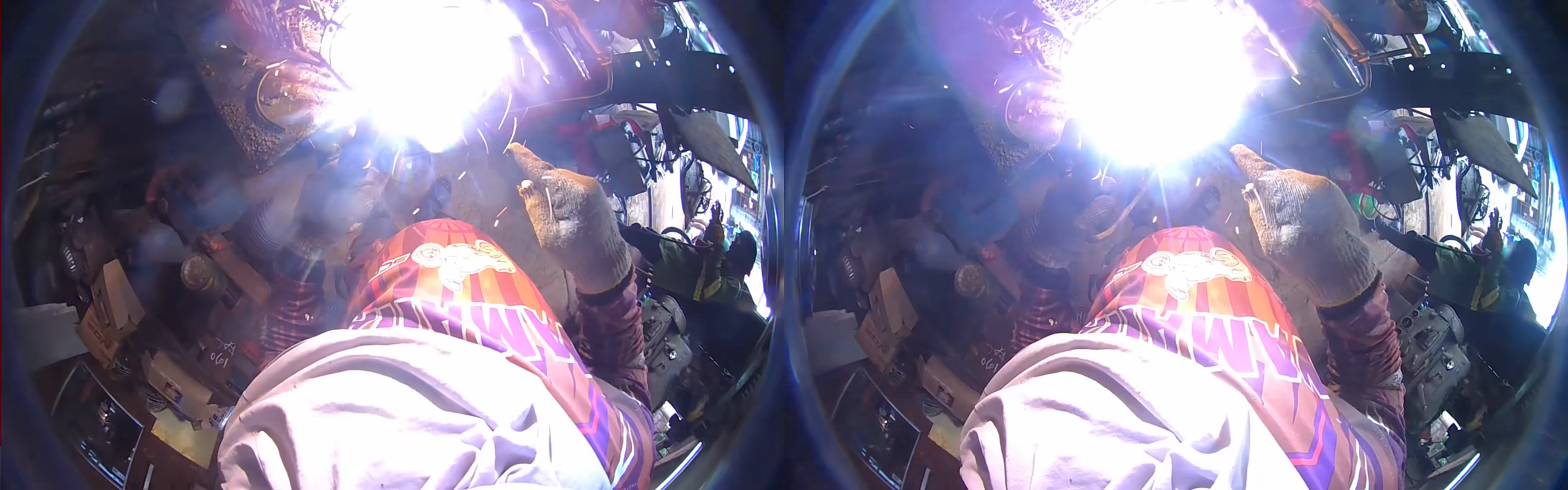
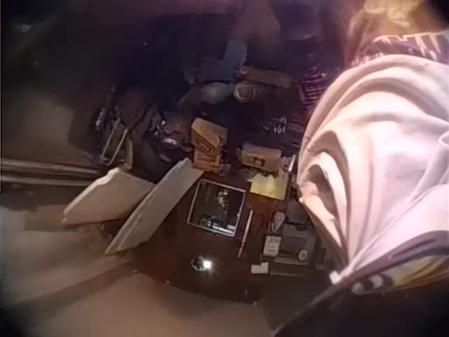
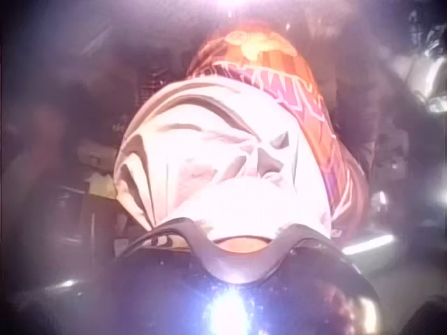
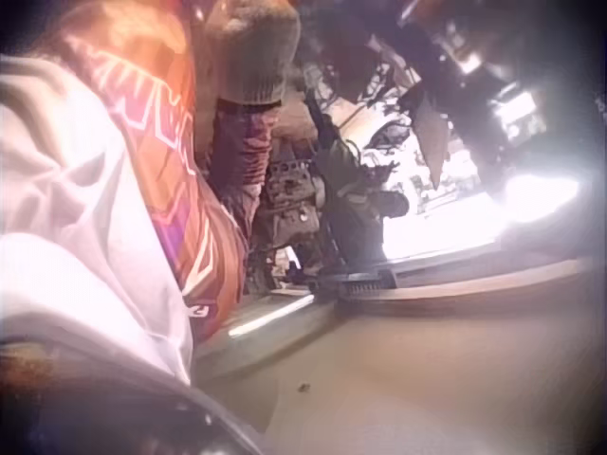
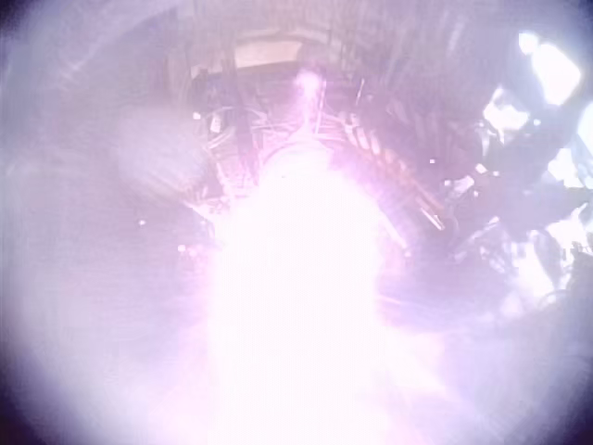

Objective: The person uses a welding tool to fuse together parts of a wire frame structure and a metal pipe. They hold the metal parts together by hand or with a tool, apply the welding arc to multiple joints, and tap the metal with a hammer to adjust or secure it.

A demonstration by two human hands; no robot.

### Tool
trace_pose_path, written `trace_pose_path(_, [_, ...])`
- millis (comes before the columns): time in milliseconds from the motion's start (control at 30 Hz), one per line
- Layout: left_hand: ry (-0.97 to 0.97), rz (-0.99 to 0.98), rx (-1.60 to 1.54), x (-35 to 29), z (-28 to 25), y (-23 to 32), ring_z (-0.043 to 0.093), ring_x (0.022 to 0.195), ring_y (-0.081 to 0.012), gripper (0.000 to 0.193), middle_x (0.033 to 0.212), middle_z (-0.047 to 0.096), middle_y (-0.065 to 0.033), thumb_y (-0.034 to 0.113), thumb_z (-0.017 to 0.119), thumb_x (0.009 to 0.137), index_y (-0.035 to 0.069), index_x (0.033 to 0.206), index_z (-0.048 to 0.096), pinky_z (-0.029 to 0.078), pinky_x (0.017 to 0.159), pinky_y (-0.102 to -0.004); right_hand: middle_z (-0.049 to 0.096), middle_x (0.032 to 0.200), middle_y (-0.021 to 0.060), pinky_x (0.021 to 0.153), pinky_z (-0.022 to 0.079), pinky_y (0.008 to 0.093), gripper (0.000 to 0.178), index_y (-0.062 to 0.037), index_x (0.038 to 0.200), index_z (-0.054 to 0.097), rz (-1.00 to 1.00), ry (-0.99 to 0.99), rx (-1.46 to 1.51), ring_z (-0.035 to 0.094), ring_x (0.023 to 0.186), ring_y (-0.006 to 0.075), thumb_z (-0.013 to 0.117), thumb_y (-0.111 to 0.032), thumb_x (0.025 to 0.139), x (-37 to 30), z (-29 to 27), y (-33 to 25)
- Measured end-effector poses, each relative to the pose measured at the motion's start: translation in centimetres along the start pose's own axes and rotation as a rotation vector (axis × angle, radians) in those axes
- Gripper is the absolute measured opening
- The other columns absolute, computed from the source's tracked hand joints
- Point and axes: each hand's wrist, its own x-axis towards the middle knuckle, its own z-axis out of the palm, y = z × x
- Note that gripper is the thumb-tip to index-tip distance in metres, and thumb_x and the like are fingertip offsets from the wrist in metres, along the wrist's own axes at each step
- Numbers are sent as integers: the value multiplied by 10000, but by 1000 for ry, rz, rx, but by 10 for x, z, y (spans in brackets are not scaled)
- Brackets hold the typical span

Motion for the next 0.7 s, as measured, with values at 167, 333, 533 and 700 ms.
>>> trace_pose_path(167, [24,46,70,-1,0,-1,605,710,-192,311,946,621,-61,215,744,839,68,1094,645,493,627,-330,658,770,165,580,474,341,317,11,1216,655,-154,-38,-235,612,618,243,624,-34,903,-7,2,15])
trace_pose_path(333, [97,86,213,-12,0,-2,613,721,-222,341,995,621,-80,248,741,849,76,1126,638,495,631,-344,650,781,152,581,478,355,433,-125,1359,603,35,-112,-47,583,618,252,602,-82,928,3,2,11])
trace_pose_path(533, [156,247,532,-7,1,-8,622,734,-258,379,1055,622,-104,287,737,860,86,1163,630,498,636,-361,684,816,166,597,524,414,420,-157,1349,599,67,-134,-143,683,718,331,590,-131,930,3,-1,11])
trace_pose_path(700, [58,218,362,-4,-10,10,632,737,-210,308,954,646,-75,285,735,864,87,1086,654,499,650,-353,680,836,197,625,525,445,427,-142,1343,599,57,-89,-124,673,748,380,599,-132,915,0,-1,8])
